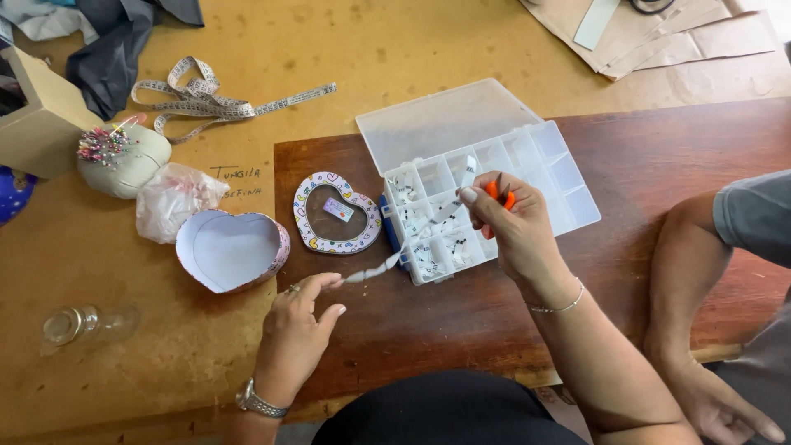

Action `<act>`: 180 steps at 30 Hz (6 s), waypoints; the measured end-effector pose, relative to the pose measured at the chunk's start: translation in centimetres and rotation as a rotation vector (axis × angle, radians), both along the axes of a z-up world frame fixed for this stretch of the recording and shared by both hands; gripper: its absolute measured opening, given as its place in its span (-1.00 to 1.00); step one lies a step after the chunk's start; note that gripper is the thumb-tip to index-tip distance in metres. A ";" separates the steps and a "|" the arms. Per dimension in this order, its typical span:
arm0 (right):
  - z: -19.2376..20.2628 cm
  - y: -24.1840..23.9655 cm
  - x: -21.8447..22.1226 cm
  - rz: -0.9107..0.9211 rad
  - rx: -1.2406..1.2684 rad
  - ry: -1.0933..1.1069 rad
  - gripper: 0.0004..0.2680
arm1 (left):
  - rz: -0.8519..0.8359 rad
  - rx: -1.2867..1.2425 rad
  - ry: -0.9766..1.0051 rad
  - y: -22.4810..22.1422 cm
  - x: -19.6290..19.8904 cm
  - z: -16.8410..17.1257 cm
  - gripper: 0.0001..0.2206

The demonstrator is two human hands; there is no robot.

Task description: Sorting small white sewing components into a plastic organizer box on a wooden work table.

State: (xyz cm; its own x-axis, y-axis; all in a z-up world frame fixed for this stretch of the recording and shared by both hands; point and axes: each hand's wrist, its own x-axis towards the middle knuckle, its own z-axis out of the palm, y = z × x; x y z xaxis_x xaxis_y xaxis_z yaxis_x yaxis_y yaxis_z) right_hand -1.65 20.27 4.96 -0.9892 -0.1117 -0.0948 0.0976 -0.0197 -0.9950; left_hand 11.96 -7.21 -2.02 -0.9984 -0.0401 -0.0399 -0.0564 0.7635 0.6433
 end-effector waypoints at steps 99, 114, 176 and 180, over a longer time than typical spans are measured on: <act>-6.8 -0.3 -1.6 0.001 0.796 1.160 -0.75 | -0.161 1.116 -0.055 7.4 -10.6 3.1 -0.35; -4.8 -0.3 -0.2 -0.024 0.823 0.875 -0.75 | -0.048 1.017 -0.183 6.2 -14.2 -1.4 -0.32; -2.1 -1.7 0.5 0.204 0.356 0.007 -0.93 | -0.089 0.815 -0.046 8.3 -9.7 5.1 -0.61; -1.2 -2.2 -0.2 0.162 0.271 0.094 -0.98 | -0.054 0.915 -0.053 8.0 -8.3 5.8 -0.63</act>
State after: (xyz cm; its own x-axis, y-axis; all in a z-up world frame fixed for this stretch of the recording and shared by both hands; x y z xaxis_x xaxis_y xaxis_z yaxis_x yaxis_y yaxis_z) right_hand -1.84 18.08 3.71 -0.9665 -0.2513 -0.0514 -0.0150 0.2555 -0.9667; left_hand 3.62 0.79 3.78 -0.9940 0.0763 -0.0786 -0.0818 -0.0403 0.9958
